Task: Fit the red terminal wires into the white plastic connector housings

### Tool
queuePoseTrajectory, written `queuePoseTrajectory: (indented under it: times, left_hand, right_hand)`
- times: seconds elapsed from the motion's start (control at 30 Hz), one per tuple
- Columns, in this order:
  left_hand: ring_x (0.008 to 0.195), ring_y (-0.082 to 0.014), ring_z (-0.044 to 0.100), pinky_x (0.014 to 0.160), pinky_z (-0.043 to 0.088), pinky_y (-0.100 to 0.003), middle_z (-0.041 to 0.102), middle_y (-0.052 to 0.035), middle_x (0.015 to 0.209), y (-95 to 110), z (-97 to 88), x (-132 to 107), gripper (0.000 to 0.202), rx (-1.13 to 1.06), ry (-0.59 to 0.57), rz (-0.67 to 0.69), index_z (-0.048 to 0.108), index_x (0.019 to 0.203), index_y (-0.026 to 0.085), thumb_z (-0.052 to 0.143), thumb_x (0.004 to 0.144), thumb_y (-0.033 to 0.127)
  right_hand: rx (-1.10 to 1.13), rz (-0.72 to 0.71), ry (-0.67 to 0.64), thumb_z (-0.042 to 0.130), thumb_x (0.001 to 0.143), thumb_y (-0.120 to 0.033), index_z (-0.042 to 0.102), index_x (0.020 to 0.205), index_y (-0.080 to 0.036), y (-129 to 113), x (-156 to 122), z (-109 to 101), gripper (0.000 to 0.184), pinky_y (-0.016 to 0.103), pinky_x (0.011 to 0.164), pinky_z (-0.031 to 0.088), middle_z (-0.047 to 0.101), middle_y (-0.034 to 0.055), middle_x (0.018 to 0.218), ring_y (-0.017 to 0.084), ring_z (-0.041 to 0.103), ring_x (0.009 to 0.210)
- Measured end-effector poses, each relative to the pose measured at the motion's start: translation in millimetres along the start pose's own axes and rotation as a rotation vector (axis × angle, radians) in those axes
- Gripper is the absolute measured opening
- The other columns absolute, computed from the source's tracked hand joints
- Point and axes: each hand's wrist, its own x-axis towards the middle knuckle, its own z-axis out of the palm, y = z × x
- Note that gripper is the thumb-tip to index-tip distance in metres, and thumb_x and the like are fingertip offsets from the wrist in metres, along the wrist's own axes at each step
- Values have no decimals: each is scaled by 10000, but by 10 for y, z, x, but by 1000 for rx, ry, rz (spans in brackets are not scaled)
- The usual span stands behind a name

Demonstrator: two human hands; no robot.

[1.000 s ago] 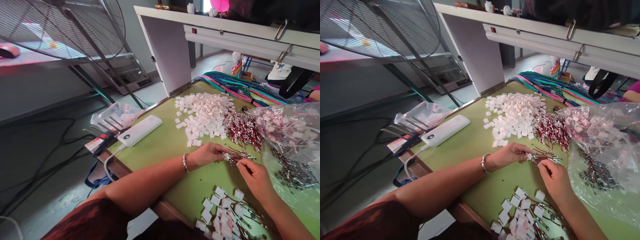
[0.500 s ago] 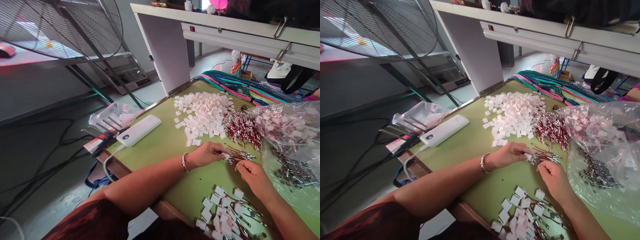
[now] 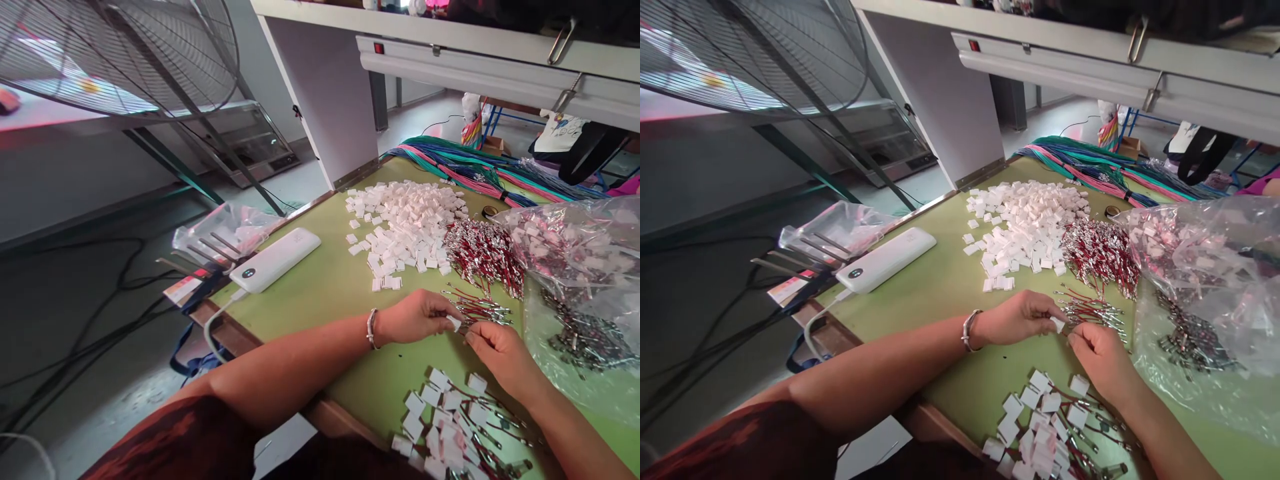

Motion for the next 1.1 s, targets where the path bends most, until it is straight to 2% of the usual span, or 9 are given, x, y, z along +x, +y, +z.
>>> queuePoseTrajectory:
  times: [0.13,0.37,0.6,0.73,0.9,0.93,0.97,1.03,1.1]
  left_hand:
    - [575,-92,582,588,510,-217,653,-16,650,-26,99,7,252,-228,10,-219,706,1004,121,594,804,228]
    - [597,-90,557,585,473,-206,655,-12,687,28,66,3,229,-107,-11,-212,717,956,129,607,768,198]
    - [537,-75,551,542,475,-184,604,18,603,-72,145,14,186,-252,-21,-312,692,902,131,607,749,192]
    - [532,-75,549,516,461,-171,608,21,599,-107,187,15,186,-229,-46,-286,688,912,138,598,762,200]
    - [664,-108,590,624,471,-204,686,-12,723,39,-26,-28,163,81,-205,3,723,829,190,655,790,333]
    - [691,-118,598,655,472,-217,695,-26,748,80,-117,-41,184,164,-187,46,727,800,191,647,804,357]
    - [704,-127,599,675,466,-230,699,-42,765,118,-219,-54,213,271,-85,51,724,779,184,630,822,370]
    - [664,-138,571,645,435,-251,674,-64,719,177,-436,-81,310,576,235,-88,703,721,156,543,880,369]
    - [664,-163,564,628,414,-272,656,-87,716,208,-622,-107,388,826,404,-317,684,702,136,462,922,367]
  right_hand:
    - [-135,-129,-3,445,864,-312,537,636,-196,60,-1,62,271,233,532,327,486,-36,562,118,428,555]
    - [-205,-182,74,439,897,-321,585,706,-195,171,-1,80,272,225,516,347,536,-32,561,118,462,527]
    - [-207,-172,70,438,871,-285,531,634,-199,177,8,130,269,225,501,325,491,-39,531,112,421,505]
    - [-229,-159,49,450,865,-269,508,606,-197,155,15,123,274,229,513,319,492,-34,544,111,419,522]
    - [-296,-175,-171,496,843,-228,575,618,-196,-28,-68,73,241,235,513,328,558,-26,564,117,486,539]
    - [-313,-213,-231,510,843,-231,601,633,-200,-64,-94,59,231,239,534,350,590,-20,593,121,514,562]
    - [-326,-253,-273,517,850,-243,630,660,-208,-84,-113,36,223,246,566,377,623,-13,636,128,546,598]
    - [-338,-293,-282,523,873,-308,674,733,-234,-55,-108,-42,219,254,606,419,664,-9,699,140,591,648]
    - [-358,-276,-46,475,906,-358,691,798,-248,64,-22,-147,265,266,624,451,691,8,769,156,623,693]
